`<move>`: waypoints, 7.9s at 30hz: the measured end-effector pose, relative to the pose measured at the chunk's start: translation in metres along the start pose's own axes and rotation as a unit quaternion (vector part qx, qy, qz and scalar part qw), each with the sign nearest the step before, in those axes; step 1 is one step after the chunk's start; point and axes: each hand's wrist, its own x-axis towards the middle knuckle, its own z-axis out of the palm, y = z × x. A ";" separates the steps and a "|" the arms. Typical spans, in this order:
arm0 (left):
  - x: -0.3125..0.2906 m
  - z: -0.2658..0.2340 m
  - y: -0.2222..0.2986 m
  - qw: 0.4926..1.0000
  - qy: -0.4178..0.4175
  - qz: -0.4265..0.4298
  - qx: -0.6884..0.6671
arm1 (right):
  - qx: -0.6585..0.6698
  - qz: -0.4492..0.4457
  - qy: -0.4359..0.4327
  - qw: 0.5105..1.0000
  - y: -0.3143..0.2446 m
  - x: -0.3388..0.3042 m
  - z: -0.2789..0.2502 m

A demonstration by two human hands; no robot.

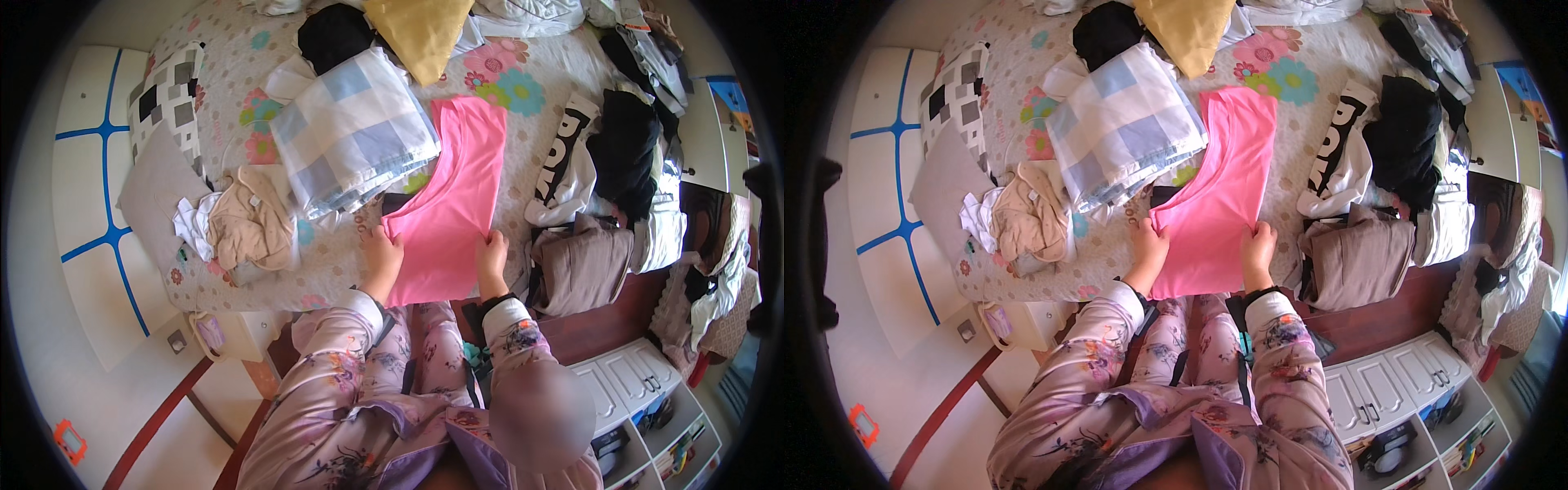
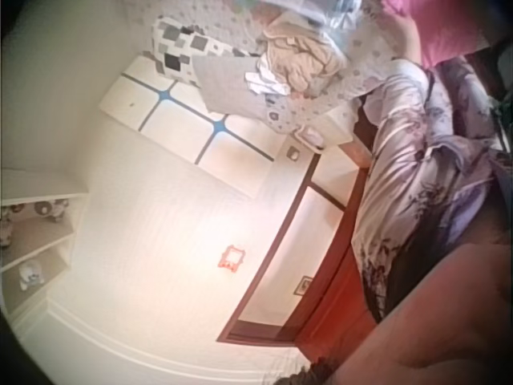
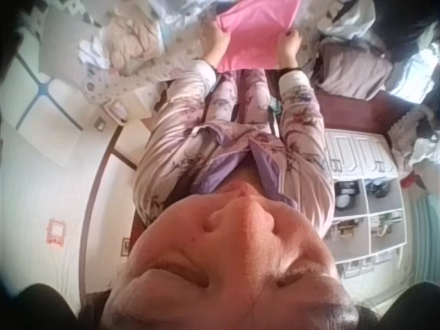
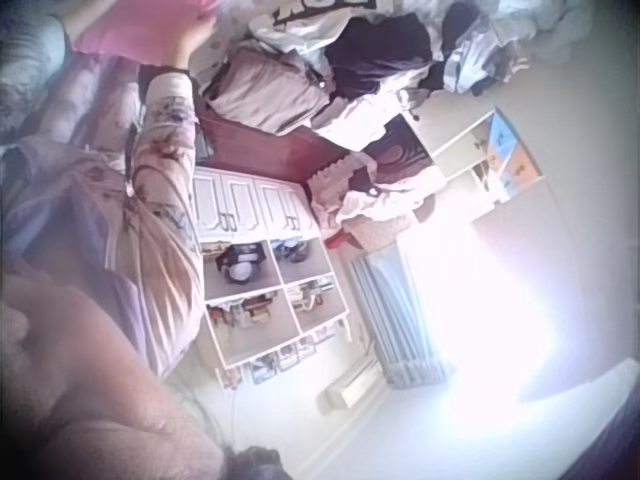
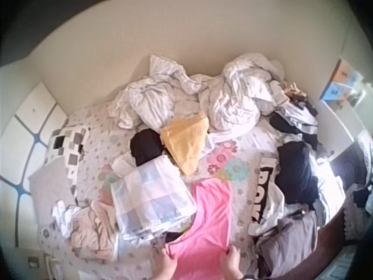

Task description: The person folds several t-shirts and a pair of shorts on a bed. They smooth each item, fold sleeves and sides, and stack the folded garments on the bed.

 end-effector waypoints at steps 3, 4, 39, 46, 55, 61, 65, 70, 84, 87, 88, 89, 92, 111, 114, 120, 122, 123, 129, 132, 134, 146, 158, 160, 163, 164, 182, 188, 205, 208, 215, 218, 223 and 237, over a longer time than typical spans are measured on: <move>0.007 -0.002 0.007 0.997 0.037 0.069 -0.011 | 0.049 -0.048 0.038 0.997 -0.001 -0.001 0.001; 0.005 -0.002 0.011 0.994 0.054 0.092 -0.010 | 0.088 -0.021 0.026 0.996 0.001 -0.001 -0.003; -0.027 -0.012 -0.009 0.948 -0.103 -0.094 -0.286 | 0.507 0.043 -0.190 0.840 -0.030 -0.076 -0.045; -0.022 -0.014 0.001 0.998 -0.045 0.045 -0.019 | 0.501 0.043 -0.190 0.843 -0.029 -0.071 -0.042; -0.011 0.002 0.007 0.997 -0.067 0.042 0.011 | 0.528 0.065 -0.169 0.830 -0.010 -0.072 -0.047; -0.021 0.000 -0.004 0.971 0.102 0.205 -0.062 | 0.533 0.060 -0.163 0.828 -0.003 -0.071 -0.045; -0.056 -0.031 -0.009 0.919 -0.066 0.045 -0.385 | 0.520 0.064 -0.138 0.841 -0.010 -0.095 -0.062; -0.122 -0.128 -0.012 0.551 -0.379 -0.198 -0.716 | 0.536 0.062 -0.160 0.827 -0.037 -0.149 -0.124; -0.094 -0.293 0.099 0.688 -0.218 0.082 -0.687 | 0.442 -0.176 -0.170 0.863 -0.197 -0.154 -0.247; -0.099 -0.315 0.111 0.739 -0.153 0.197 -0.626 | 0.414 -0.230 -0.125 0.872 -0.209 -0.173 -0.276; -0.104 -0.319 0.112 0.758 -0.133 0.234 -0.595 | 0.392 -0.247 -0.108 0.880 -0.207 -0.180 -0.283; -0.109 -0.321 0.111 0.777 -0.114 0.269 -0.558 | 0.390 -0.248 -0.105 0.881 -0.202 -0.186 -0.286; -0.124 -0.317 0.093 0.830 -0.114 0.308 -0.450 | 0.391 -0.225 -0.111 0.885 -0.169 -0.202 -0.285; -0.131 -0.128 -0.017 0.955 -0.098 0.116 -0.254 | 0.034 -0.092 -0.160 0.982 0.022 -0.126 -0.117; -0.081 -0.109 -0.002 0.920 -0.085 0.113 -0.366 | 0.166 -0.031 -0.130 0.977 -0.012 -0.060 -0.094; -0.058 -0.038 -0.031 0.965 -0.093 -0.068 -0.234 | -0.072 0.009 -0.081 0.994 0.019 -0.010 -0.035; -0.067 -0.017 -0.047 0.939 -0.125 -0.176 -0.267 | -0.093 0.034 -0.078 0.992 0.055 -0.014 -0.016; -0.070 -0.009 -0.055 0.908 -0.145 -0.250 -0.304 | -0.057 0.080 -0.076 0.992 0.067 -0.014 0.000; -0.070 0.012 -0.071 0.812 -0.223 -0.320 -0.433 | -0.014 0.124 -0.161 0.979 0.093 -0.024 -0.002; -0.066 0.015 -0.068 0.839 -0.277 -0.349 -0.313 | 0.044 0.156 -0.153 0.975 0.074 -0.034 -0.016; -0.064 0.012 -0.064 0.864 -0.301 -0.313 -0.254 | 0.096 0.185 -0.214 0.954 0.061 -0.037 -0.025; -0.016 -0.113 0.026 0.787 -0.216 -0.057 -0.575 | 0.224 0.025 -0.229 0.947 -0.082 -0.031 -0.117; -0.032 -0.178 -0.063 0.949 -0.205 -0.013 -0.240 | -0.107 -0.161 -0.212 0.958 -0.026 -0.051 -0.107; -0.039 -0.246 -0.093 0.924 -0.237 -0.060 -0.293 | -0.108 -0.190 -0.288 0.933 -0.038 -0.063 -0.117; -0.035 -0.369 -0.110 0.873 -0.329 -0.147 -0.328 | -0.134 -0.186 -0.343 0.911 -0.076 -0.087 -0.135; -0.025 -0.405 -0.111 0.875 -0.373 -0.152 -0.270 | -0.117 -0.152 -0.356 0.915 -0.090 -0.096 -0.140; 0.112 -0.198 -0.253 0.996 -0.082 0.012 -0.020 | 0.249 0.082 -0.407 0.875 -0.177 -0.128 0.182; 0.134 -0.340 -0.287 0.796 0.151 -0.123 -0.574 | 0.107 -0.019 -0.290 0.951 -0.184 -0.115 0.293; 0.023 -0.264 -0.158 0.370 -0.213 -0.021 -0.904 | -0.081 -0.521 -0.333 0.782 -0.322 -0.286 0.108; 0.001 -0.285 -0.133 0.589 -0.172 -0.035 -0.789 | -0.025 -0.527 -0.339 0.779 -0.312 -0.289 0.076; -0.039 -0.329 -0.090 0.867 -0.132 0.101 -0.469 | -0.018 -0.458 0.012 0.888 -0.300 -0.255 -0.008; -0.059 -0.342 -0.074 0.944 -0.081 0.220 -0.234 | 0.027 -0.361 -0.143 0.921 -0.296 -0.247 -0.033; -0.085 -0.361 -0.044 0.743 -0.184 0.071 -0.639 | -0.064 -0.480 -0.017 0.875 -0.278 -0.270 -0.064; -0.133 -0.393 0.011 0.896 -0.107 0.212 -0.376 | 0.236 -0.635 -0.589 0.441 -0.303 -0.392 -0.113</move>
